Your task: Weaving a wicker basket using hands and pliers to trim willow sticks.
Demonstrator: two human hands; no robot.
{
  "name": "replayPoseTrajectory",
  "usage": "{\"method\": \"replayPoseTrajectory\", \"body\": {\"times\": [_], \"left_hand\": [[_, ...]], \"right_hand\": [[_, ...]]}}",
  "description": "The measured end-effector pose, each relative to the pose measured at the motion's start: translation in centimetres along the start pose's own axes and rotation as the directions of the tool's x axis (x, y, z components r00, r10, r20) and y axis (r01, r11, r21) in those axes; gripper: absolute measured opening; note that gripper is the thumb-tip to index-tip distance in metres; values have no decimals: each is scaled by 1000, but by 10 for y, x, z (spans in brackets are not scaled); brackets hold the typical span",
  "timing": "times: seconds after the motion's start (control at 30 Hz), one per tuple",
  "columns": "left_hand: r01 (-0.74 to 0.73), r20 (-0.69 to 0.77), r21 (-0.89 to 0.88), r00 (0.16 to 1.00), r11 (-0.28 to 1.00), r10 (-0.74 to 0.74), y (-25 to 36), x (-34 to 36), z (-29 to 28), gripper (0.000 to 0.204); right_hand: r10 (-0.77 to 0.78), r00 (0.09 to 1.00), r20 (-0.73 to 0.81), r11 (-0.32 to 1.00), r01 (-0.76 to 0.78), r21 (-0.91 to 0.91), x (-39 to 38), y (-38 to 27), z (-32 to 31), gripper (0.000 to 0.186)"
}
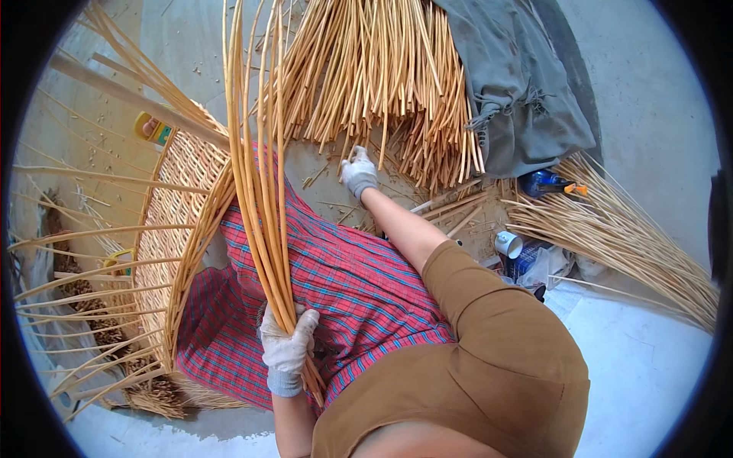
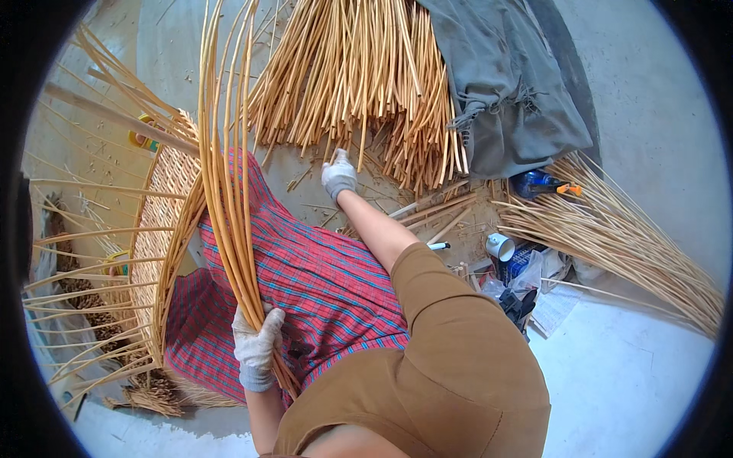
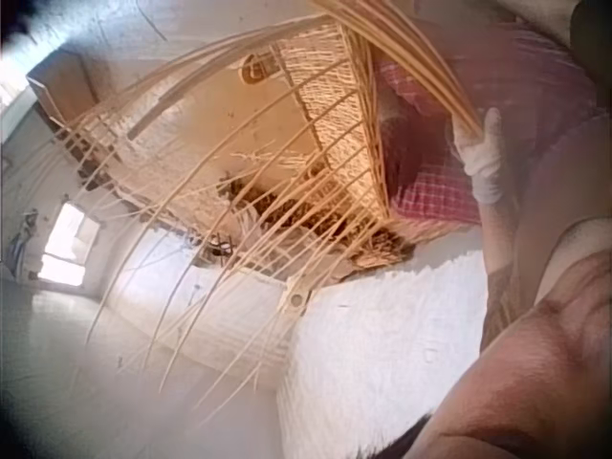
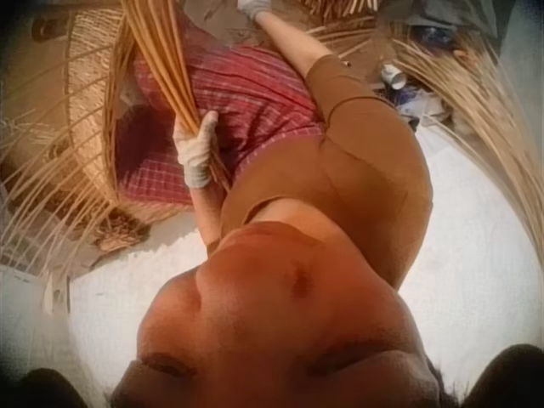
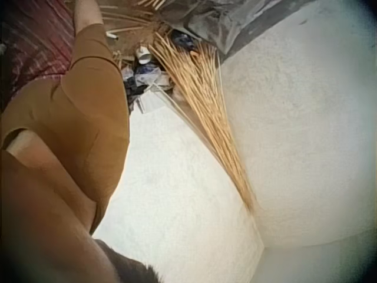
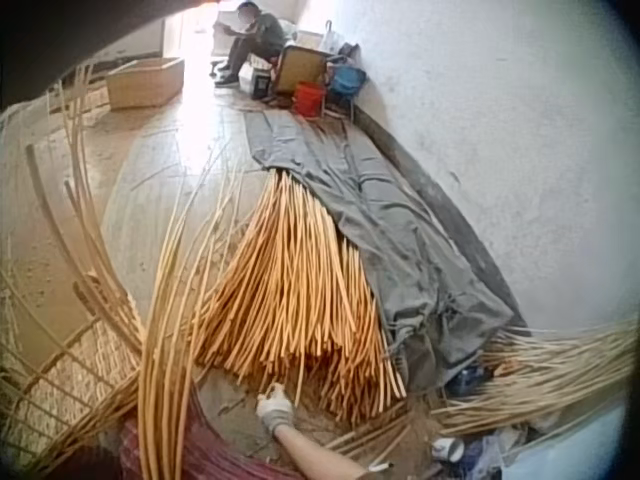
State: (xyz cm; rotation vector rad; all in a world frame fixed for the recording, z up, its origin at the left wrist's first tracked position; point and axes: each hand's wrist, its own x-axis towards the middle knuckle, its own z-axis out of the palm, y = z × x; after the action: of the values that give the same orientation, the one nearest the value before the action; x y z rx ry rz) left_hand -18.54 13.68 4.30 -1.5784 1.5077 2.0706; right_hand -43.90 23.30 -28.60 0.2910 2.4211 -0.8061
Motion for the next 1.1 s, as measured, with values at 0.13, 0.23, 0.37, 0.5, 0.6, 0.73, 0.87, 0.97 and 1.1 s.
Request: {"method": "replayPoseTrajectory", "body": {"times": [0.13, 0.23, 0.37, 0.5, 0.6, 0.73, 0.87, 0.97, 1.1], "left_hand": [[-6, 6, -2, 1000, 1000, 6, 2, 0, 1, 28], [16, -2, -3, 1000, 1000, -16, 2, -1, 0, 28], [-23, 11, 15, 1000, 1000, 23, -1, -1, -2, 28], [24, 29, -50, 999, 998, -23, -3, -1, -3, 30], [1, 36, -64, 999, 998, 1, -1, 0, -3, 32], [41, 54, -87, 998, 995, -37, 4, -2, -3, 34], [30, 99, 3, 995, 1000, -30, -1, 3, -9, 45], [-226, 115, 152, 971, 962, 210, -11, 6, -12, 53], [-193, 146, 154, 974, 969, 171, -14, 6, -12, 46]], "right_hand": [[147, 985, 86, 987, -140, -83, 38, -13, 1, 59], [240, 969, 61, 960, -247, 132, 58, -8, 15, 56], [284, 942, 179, 605, -321, 729, 75, 14, 48, 30], [303, 949, -84, 723, -172, 669, 93, 16, 60, 28], [138, 932, 335, 247, -360, 900, 92, 9, 45, 14], [240, 925, 295, 321, -362, 875, 75, -3, 17, 11], [-130, 835, 535, 269, -490, 829, 74, -3, -3, 18], [6, 856, 518, 327, -491, 807, 85, 1, -16, 25], [65, 865, 498, 471, -466, 749, 101, -1, -19, 33]]}}
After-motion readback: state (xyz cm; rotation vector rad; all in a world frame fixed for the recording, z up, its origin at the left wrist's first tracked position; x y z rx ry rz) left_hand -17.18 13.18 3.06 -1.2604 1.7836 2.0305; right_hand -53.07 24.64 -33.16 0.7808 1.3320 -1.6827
